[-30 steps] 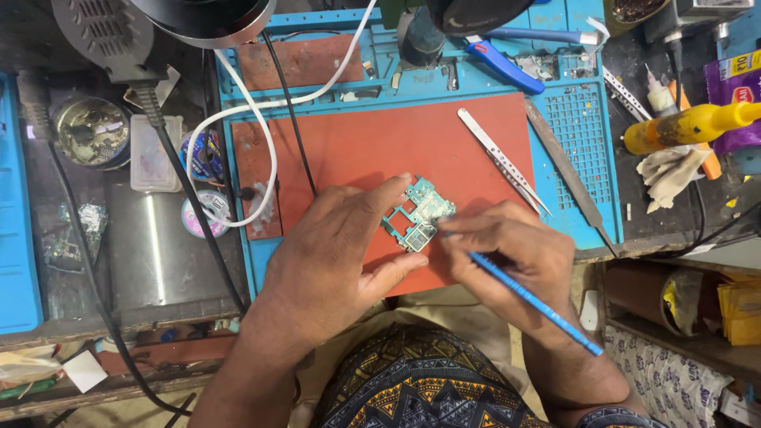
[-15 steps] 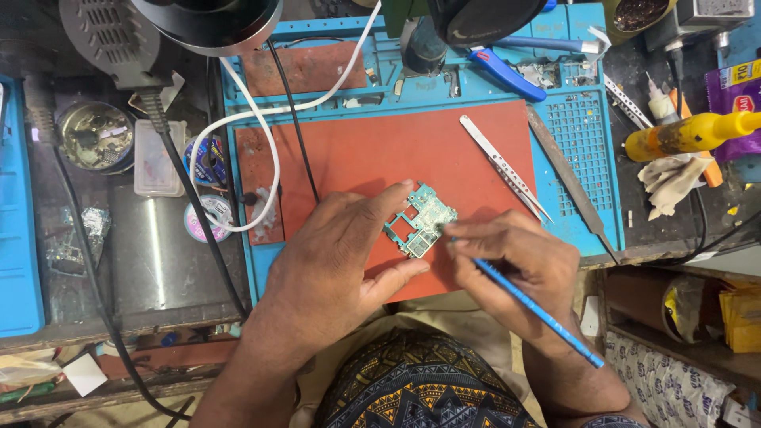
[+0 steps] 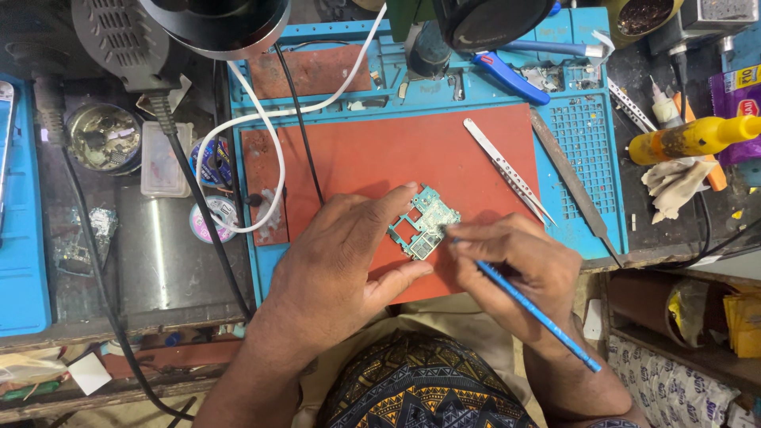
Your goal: The person holds a green phone motherboard on a red mat and works on it with tweezers, repositioning the board and probing its components. They then set the tweezers down, pick up a blue-handled soldering iron, and solder points on the board while steadying it with the other hand.
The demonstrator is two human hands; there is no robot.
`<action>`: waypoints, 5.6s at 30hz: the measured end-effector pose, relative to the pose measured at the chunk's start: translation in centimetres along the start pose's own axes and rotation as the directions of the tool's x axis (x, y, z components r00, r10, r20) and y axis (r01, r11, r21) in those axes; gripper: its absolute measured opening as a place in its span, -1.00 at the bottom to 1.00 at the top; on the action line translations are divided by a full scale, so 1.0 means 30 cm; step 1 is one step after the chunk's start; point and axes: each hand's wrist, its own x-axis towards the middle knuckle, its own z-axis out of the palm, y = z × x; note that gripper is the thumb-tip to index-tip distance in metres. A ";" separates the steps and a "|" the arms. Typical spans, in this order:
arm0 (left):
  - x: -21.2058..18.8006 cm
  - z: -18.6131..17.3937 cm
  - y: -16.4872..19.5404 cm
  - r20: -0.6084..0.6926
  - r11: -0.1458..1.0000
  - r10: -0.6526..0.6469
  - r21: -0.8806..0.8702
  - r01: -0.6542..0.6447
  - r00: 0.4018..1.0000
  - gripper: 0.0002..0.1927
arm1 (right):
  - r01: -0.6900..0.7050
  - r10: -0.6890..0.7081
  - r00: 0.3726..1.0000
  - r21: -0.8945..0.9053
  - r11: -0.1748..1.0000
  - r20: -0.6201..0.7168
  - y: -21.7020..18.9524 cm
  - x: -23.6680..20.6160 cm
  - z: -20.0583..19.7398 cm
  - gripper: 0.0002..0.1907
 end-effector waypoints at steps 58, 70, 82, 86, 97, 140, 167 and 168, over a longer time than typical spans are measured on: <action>0.006 0.003 0.006 -0.003 1.000 0.012 0.005 -0.012 1.000 -0.18 | 0.023 -0.023 0.999 -0.010 1.000 -0.023 0.005 0.006 -0.001 -0.85; 0.007 0.003 0.005 0.001 1.000 0.014 0.000 -0.014 1.000 -0.19 | 0.044 -0.044 0.999 -0.010 0.999 -0.011 0.004 0.009 0.000 -0.86; 0.009 0.004 0.009 0.004 1.000 -0.002 0.005 0.002 1.000 -0.19 | 0.032 -0.032 0.999 -0.017 0.999 -0.020 0.006 0.008 0.000 -0.86; 0.011 0.002 0.007 -0.003 1.000 0.013 0.016 -0.013 1.000 -0.19 | 0.065 -0.064 0.998 -0.039 0.997 0.025 0.003 0.010 -0.003 -0.87; 0.010 -0.001 0.009 -0.005 1.000 0.012 0.006 -0.012 1.000 -0.19 | 0.023 -0.023 1.000 -0.020 1.000 -0.001 -0.004 0.015 -0.001 -0.88; 0.012 0.001 0.013 -0.008 1.000 0.020 0.005 -0.020 1.000 -0.20 | 0.008 -0.008 1.000 -0.018 1.000 0.008 -0.008 0.017 0.003 -0.88; 0.009 0.000 0.008 0.001 1.000 -0.004 -0.006 0.004 1.000 -0.20 | -0.077 0.076 0.994 -0.006 0.997 -0.073 -0.003 0.017 0.016 -0.89; 0.010 0.002 0.008 0.006 1.000 -0.018 -0.011 0.018 1.000 -0.20 | -0.039 0.037 0.998 -0.028 0.999 -0.048 -0.002 0.017 0.014 -0.89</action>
